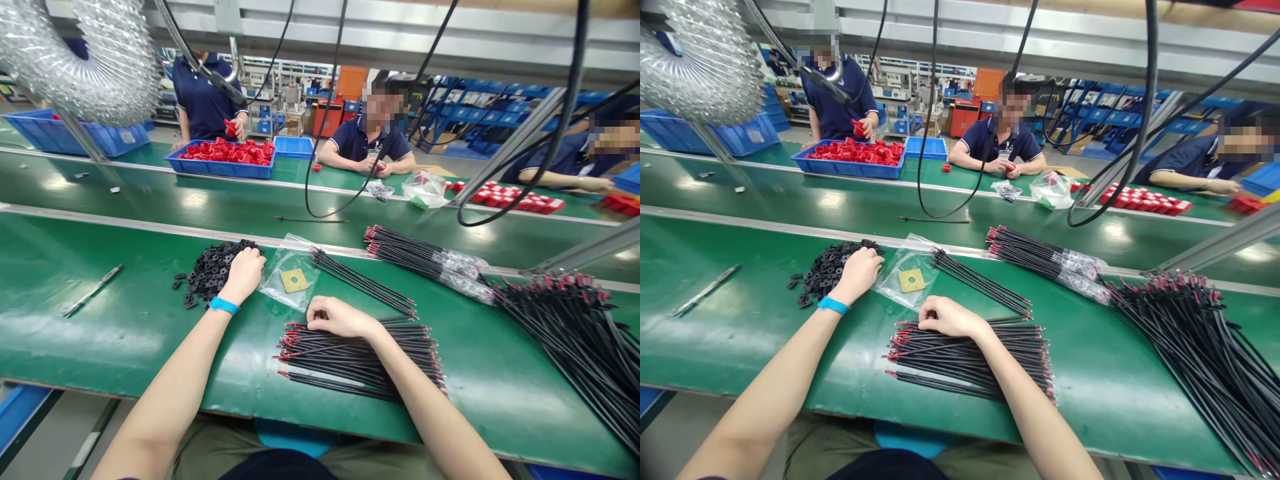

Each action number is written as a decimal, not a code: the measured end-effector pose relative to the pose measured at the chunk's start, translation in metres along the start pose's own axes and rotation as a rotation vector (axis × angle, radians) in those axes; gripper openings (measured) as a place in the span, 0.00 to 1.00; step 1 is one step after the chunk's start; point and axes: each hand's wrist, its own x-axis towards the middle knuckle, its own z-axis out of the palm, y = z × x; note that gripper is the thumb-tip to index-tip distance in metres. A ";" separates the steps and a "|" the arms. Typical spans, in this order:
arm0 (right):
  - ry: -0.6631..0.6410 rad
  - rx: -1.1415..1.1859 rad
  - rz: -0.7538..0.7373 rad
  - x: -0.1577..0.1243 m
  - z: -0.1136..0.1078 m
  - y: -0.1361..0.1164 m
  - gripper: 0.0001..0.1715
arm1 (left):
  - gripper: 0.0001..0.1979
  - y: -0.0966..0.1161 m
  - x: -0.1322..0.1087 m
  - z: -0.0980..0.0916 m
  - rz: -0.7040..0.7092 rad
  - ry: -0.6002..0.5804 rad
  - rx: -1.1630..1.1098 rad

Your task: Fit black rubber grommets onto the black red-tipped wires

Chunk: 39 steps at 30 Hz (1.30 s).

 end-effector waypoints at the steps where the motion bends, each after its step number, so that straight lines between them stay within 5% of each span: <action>1: 0.047 0.030 0.022 0.002 -0.002 0.002 0.05 | 0.13 0.001 0.000 0.000 -0.010 0.002 -0.018; 6: 0.447 -0.077 0.096 0.019 -0.008 0.019 0.15 | 0.13 0.004 -0.002 0.000 -0.079 0.026 -0.125; 9: 0.562 -0.285 0.109 0.028 0.000 0.028 0.16 | 0.12 0.004 -0.002 0.001 -0.106 0.067 -0.204; 23: 0.326 -0.768 0.243 0.033 0.016 0.024 0.15 | 0.15 0.010 0.005 0.008 -0.136 0.219 -0.787; 31: 0.661 -0.516 0.079 0.021 0.015 0.025 0.13 | 0.15 0.043 0.000 0.003 -0.206 0.143 -1.177; 39: 0.717 -0.386 0.001 0.021 0.016 0.027 0.14 | 0.21 0.060 -0.003 0.008 -0.091 -0.065 -1.312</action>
